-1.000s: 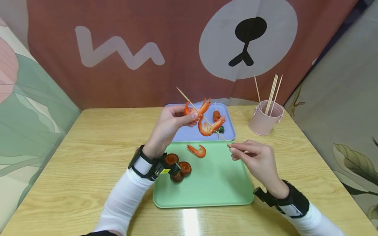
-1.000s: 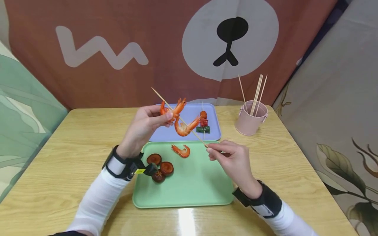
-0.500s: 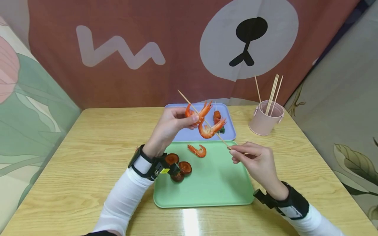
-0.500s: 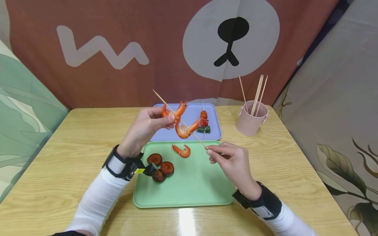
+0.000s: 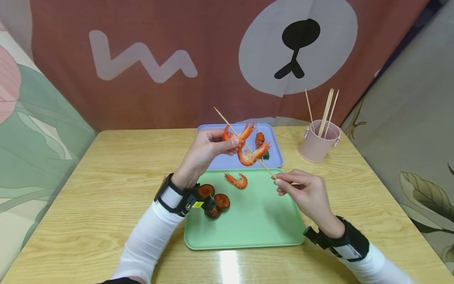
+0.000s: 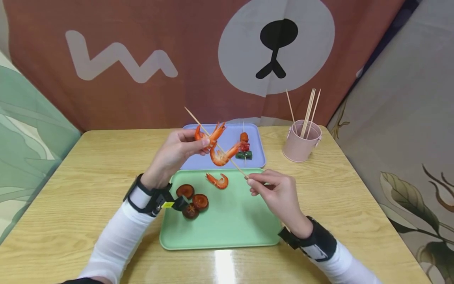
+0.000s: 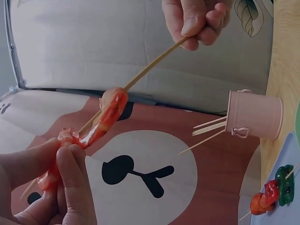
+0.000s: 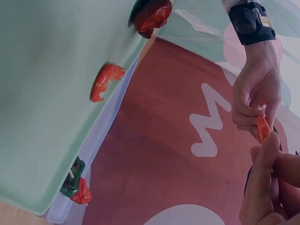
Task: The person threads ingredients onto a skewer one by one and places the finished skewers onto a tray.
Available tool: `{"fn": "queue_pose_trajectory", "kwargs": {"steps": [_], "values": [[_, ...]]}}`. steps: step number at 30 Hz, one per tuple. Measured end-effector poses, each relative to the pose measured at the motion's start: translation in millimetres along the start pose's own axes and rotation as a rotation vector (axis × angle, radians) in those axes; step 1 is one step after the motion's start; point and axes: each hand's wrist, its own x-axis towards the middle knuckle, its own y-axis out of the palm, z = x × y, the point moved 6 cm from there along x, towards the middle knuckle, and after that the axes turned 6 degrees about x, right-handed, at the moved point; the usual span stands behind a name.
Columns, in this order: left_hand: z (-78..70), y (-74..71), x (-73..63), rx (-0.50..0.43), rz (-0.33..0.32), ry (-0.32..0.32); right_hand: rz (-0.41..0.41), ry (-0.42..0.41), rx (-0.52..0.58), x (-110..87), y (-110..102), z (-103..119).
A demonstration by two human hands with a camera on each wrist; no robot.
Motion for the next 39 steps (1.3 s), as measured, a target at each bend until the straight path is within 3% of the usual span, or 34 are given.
{"fn": "queue_pose_trajectory", "kwargs": {"steps": [12, 17, 21, 28, 34, 39], "values": [[0.1, 0.2, 3.1, -0.025, -0.018, 0.006, -0.033, 0.005, 0.025, 5.6, -4.4, -0.9], [-1.2, 0.0, 4.1, 0.037, 0.037, 0.024, -0.056, -0.003, 0.060, 9.5, -10.3, -2.6], [4.8, -5.9, 6.0, 0.192, 0.078, 0.037, -0.090, 0.000, 0.053, 12.1, -21.5, -7.6], [29.2, -24.0, 18.0, 0.589, 0.044, 0.076, -0.173, 0.052, -0.036, 12.1, -43.0, -20.3], [44.2, -34.7, 28.0, 0.721, 0.014, 0.059, -0.216, 0.079, -0.073, 11.5, -53.9, -28.8], [56.3, -23.3, 35.5, 0.872, 0.095, 0.104, -0.241, 0.081, -0.061, 10.2, -61.5, -32.5]]}}
